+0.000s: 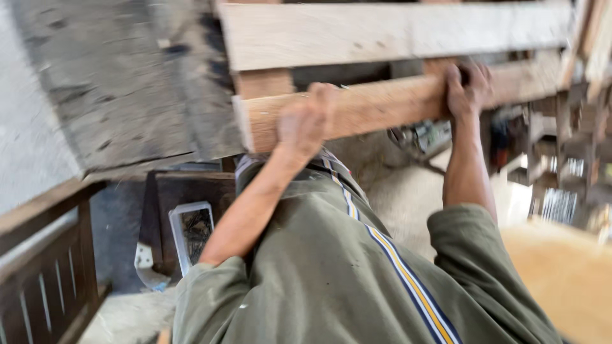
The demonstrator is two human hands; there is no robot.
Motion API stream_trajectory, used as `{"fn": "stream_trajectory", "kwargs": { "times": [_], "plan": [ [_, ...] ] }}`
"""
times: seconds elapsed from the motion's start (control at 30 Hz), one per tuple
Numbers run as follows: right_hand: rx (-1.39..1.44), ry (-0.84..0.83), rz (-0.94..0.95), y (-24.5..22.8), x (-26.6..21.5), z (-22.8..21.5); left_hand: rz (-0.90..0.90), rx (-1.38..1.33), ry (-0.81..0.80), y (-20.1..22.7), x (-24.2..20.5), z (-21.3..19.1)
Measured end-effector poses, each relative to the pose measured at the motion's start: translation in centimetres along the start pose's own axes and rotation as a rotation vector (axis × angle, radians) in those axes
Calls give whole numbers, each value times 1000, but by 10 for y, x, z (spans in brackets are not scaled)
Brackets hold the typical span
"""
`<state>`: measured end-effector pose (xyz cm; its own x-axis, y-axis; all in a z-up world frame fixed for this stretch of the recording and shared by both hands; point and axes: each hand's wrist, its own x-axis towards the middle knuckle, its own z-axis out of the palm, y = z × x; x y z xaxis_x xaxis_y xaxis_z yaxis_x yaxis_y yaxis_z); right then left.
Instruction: The person assembles a wooden pallet by placing planks onto a frame and securing them with nails using a hammer. They repeatedly reposition the pallet to access different sides and continue nailing until the structure is complete.
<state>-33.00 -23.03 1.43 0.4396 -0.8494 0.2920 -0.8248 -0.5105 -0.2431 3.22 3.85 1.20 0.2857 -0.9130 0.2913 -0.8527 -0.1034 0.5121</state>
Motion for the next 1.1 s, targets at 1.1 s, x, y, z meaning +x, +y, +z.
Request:
{"fn": "stream_trajectory", "kwargs": {
  "times": [1.1],
  "plan": [
    [101, -482, -44, 117, 36, -54, -157, 582, 224, -11, -25, 21]
  ]
}}
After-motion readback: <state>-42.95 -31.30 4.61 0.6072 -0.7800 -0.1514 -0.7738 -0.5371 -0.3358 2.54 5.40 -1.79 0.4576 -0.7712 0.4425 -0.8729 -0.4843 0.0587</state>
